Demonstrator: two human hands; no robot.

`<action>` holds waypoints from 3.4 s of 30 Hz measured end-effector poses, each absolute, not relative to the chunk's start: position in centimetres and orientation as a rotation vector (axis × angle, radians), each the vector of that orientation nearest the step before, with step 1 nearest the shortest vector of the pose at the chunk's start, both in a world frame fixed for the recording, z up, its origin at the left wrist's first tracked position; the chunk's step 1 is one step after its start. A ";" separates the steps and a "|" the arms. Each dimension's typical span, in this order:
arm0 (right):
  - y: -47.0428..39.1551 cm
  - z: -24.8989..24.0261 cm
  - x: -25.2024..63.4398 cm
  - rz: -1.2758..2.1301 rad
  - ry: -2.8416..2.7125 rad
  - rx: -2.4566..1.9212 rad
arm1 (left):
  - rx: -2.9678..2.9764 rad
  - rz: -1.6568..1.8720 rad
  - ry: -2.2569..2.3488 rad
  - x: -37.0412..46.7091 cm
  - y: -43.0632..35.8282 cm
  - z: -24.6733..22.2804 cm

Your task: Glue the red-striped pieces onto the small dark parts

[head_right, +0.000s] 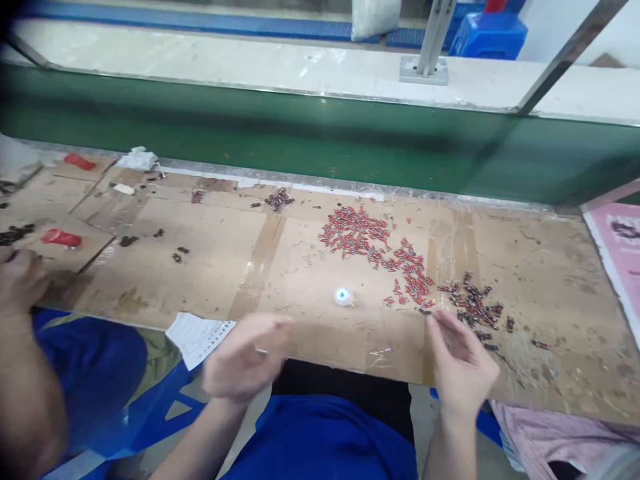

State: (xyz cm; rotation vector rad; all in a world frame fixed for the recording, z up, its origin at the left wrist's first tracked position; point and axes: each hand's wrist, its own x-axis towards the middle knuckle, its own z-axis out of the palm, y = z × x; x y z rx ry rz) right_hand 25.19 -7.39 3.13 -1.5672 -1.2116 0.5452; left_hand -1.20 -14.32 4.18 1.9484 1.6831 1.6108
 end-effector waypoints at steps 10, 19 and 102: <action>-6.5 2.1 22.0 0.295 -1.959 -1.299 | 1.059 0.811 2.867 -21.1 -10.3 0.4; -5.7 -1.2 16.6 0.463 -2.039 -1.152 | 1.282 0.845 2.616 -18.1 -9.9 -0.8; -8.6 1.3 18.9 1.033 -1.291 -1.551 | 1.973 1.092 1.688 1.1 -11.9 -2.6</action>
